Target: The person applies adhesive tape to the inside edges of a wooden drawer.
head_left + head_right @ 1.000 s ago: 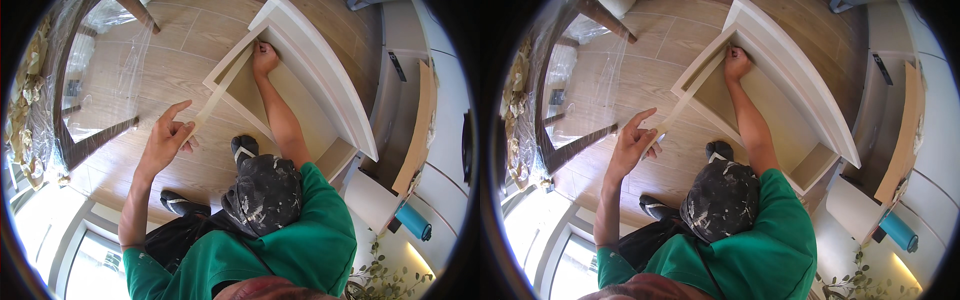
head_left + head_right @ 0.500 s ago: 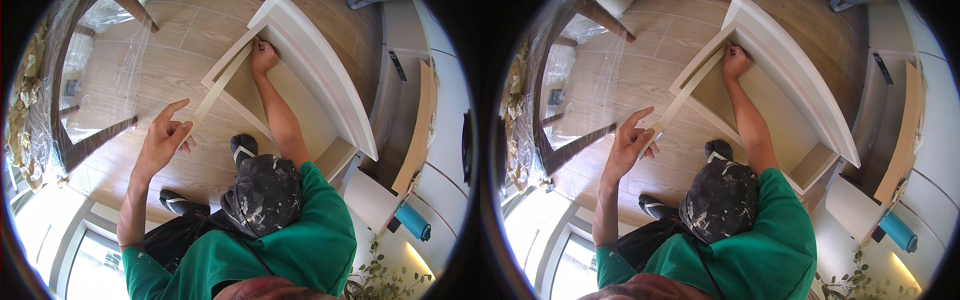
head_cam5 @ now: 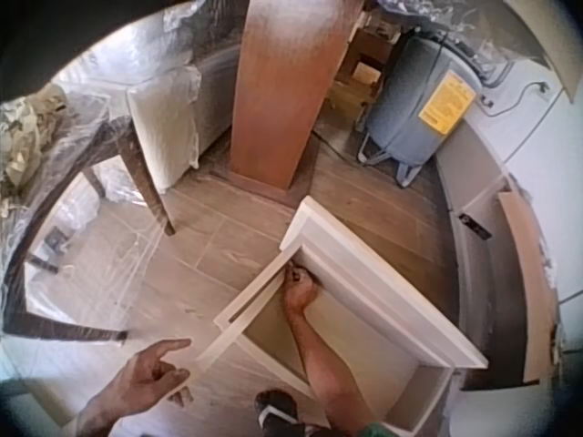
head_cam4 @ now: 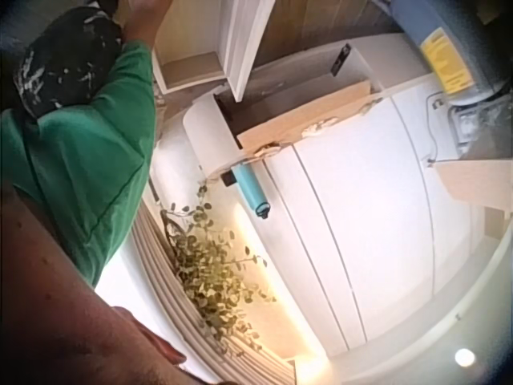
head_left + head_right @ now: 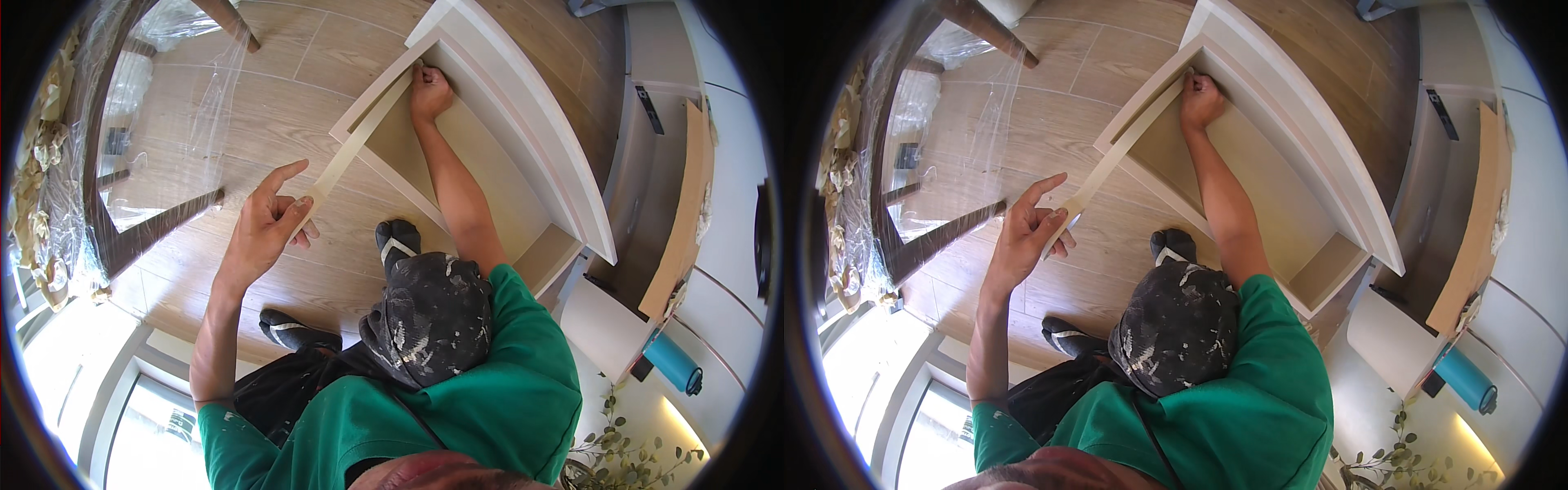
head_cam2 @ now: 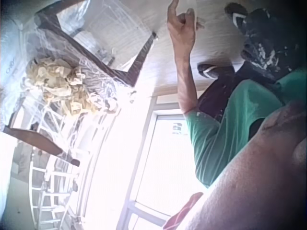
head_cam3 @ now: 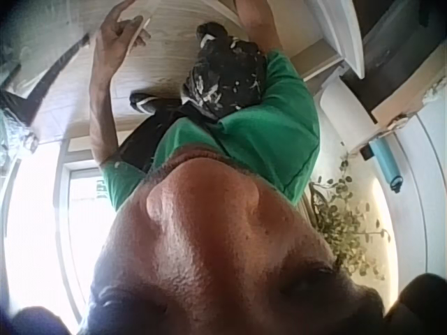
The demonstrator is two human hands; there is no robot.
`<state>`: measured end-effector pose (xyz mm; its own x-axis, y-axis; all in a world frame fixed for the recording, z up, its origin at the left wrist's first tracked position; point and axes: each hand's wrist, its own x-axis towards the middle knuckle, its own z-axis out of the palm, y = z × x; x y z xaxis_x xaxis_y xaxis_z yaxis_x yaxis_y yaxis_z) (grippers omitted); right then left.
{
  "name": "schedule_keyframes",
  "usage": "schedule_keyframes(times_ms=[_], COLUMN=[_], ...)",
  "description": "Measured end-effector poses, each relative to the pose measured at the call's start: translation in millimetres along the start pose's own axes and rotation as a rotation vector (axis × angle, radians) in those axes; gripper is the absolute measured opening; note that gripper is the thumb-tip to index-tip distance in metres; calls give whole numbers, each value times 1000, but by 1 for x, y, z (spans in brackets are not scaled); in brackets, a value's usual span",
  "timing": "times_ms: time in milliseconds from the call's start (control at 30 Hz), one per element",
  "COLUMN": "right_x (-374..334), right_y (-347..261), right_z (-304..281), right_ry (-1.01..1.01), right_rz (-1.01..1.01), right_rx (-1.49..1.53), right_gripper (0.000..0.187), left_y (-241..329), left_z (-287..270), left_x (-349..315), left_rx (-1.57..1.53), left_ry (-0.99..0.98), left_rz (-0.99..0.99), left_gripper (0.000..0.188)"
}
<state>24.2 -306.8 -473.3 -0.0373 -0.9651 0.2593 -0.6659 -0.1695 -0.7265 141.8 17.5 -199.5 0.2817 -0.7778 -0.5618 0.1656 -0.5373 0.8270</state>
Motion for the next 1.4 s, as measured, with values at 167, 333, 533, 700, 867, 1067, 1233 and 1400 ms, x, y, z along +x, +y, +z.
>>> schedule_keyframes(times_ms=[167, 333, 533, 700, 867, 1067, 1233, 1400], right_x=[0, -2, -2, -4, -3, -2, -3, -3], right_y=[2, 1, 1, 2, 0, 5, 2, 1], right_z=[1, 0, -1, -4, -6, -4, -6, -6], right_ry=[12, 37, 3, 21, 10, 16, 8, 9], right_rz=[-27, -82, -141, -216, -237, -303, -316, -320], right_rx=[-10, -21, -130, -46, -59, -7, 5, 27], right_gripper=[24, 20, 21, 21, 22, 15, 11, 15], left_y=[-1, 3, 4, 5, 0, 2, -2, -1], left_z=[0, 2, 3, 4, 5, 7, 7, 7], left_x=[0, -2, -3, -3, 0, 1, 2, 2], left_rx=[10, 31, 26, 28, 30, 29, 55, 66], left_ry=[0, -1, -2, 3, -2, -11, -7, -18], left_rz=[4, 9, 8, 3, 1, 1, 15, 4], left_gripper=[51, 51, 52, 52, 52, 52, 52, 53])
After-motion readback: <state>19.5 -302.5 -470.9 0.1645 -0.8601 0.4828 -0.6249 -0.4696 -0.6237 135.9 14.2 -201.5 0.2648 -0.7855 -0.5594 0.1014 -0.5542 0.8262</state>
